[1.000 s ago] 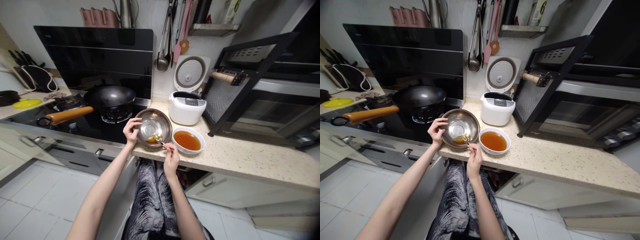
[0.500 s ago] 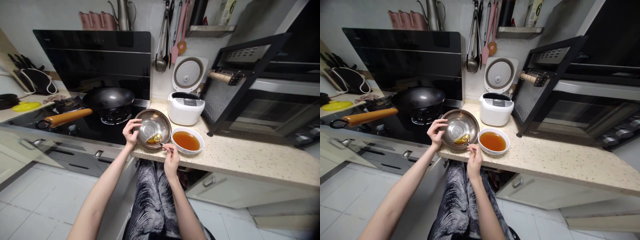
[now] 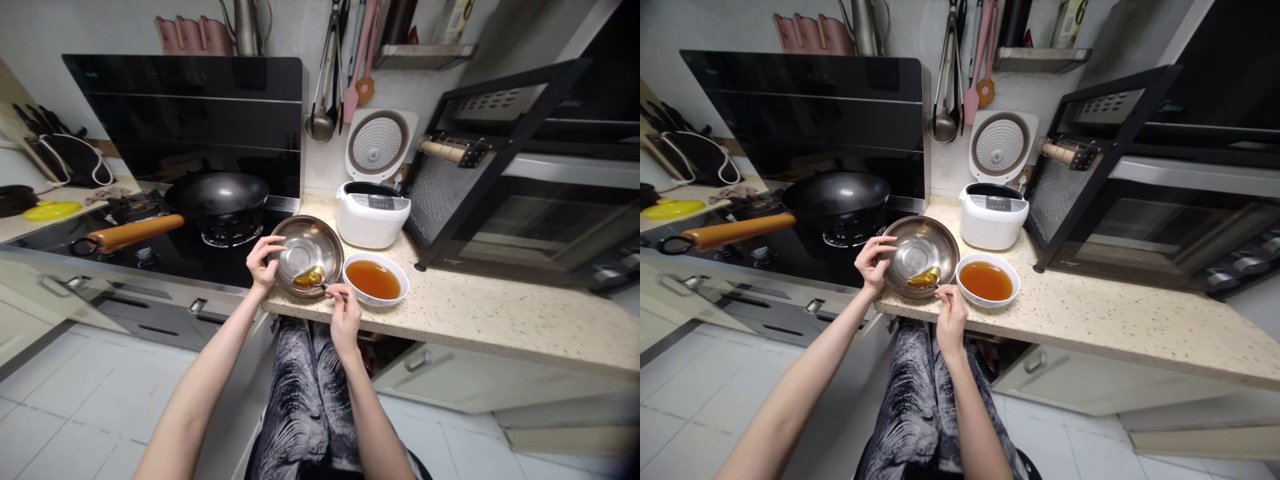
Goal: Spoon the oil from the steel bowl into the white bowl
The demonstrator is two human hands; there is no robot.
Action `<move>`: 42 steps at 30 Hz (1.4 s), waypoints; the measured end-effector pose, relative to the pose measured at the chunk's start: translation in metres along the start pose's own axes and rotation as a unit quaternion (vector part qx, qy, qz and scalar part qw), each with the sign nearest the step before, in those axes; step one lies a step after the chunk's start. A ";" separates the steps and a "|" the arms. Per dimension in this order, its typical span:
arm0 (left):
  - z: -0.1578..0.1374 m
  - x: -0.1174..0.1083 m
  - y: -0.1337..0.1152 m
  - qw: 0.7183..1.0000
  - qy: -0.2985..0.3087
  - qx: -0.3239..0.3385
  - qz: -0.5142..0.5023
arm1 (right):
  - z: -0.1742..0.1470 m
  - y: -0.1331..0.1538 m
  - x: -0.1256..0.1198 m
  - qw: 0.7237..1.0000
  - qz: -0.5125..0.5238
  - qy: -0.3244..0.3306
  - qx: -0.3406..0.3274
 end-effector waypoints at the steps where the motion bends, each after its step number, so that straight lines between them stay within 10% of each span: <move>1: 0.001 0.000 -0.001 1.000 0.000 0.004 -0.005 | 0.000 -0.001 0.000 1.000 0.002 0.000 0.000; 42: -0.004 -0.001 0.005 1.000 -0.005 -0.020 0.004 | -0.005 0.013 -0.012 0.990 0.088 -0.103 -0.036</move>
Point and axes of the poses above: each hand's wrist, its own z-axis towards the middle knuckle, its own x-axis out of the palm, y = z × x, the point moved 6 cm from there along z, towards the middle knuckle, and after that the axes turned 15 degrees about x, right-handed, at the moved point
